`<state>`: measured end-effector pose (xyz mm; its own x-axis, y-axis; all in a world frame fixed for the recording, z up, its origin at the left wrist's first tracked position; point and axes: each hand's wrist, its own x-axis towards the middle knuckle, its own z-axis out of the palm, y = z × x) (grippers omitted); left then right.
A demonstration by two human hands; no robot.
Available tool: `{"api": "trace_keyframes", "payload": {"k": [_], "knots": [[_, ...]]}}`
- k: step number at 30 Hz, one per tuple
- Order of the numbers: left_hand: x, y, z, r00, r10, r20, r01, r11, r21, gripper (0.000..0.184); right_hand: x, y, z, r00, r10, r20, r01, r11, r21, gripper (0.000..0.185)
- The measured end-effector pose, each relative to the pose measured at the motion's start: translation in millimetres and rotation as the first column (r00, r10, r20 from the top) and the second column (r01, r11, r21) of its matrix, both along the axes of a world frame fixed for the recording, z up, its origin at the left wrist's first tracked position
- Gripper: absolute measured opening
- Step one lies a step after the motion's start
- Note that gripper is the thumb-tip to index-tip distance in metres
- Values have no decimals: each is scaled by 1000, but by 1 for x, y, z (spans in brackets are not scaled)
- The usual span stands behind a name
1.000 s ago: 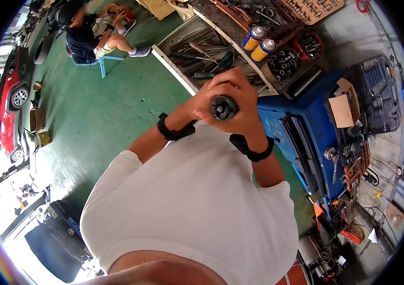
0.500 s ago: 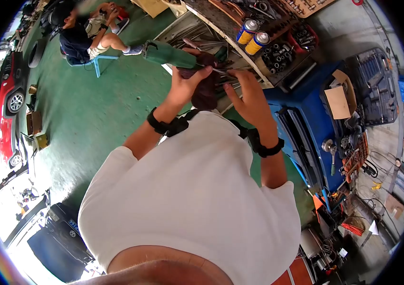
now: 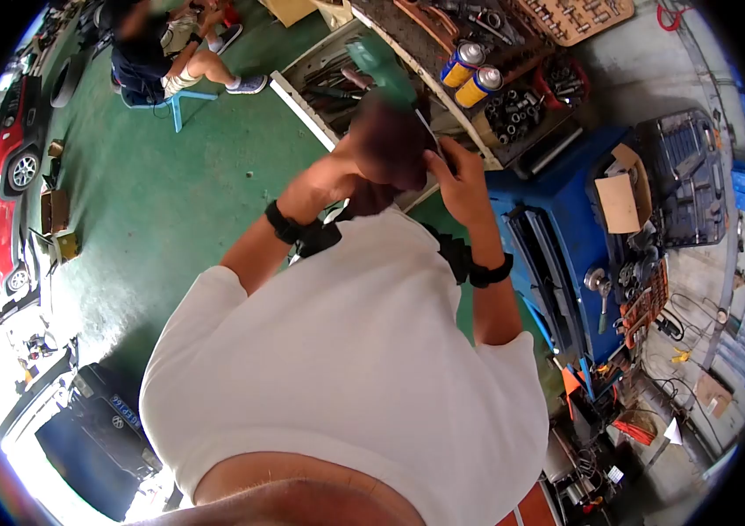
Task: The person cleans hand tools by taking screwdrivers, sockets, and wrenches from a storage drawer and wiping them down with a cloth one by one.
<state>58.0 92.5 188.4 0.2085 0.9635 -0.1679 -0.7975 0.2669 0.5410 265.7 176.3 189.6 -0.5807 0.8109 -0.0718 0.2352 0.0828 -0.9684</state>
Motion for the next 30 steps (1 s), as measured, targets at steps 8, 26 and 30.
{"api": "trace_keyframes", "payload": {"k": [8,26,30], "knots": [[-9,-4,10,974,116,197,-127,991,44,92,9,0,10,999,30,13,-31,997,68,28],[-65,-22,33,769,632,-95,-592,761,266,78,30,-17,23,869,-178,462,-179,757,628,32],[-54,-16,49,223,559,-799,232,765,601,77,12,-27,24,841,-215,496,-274,621,734,31]]}}
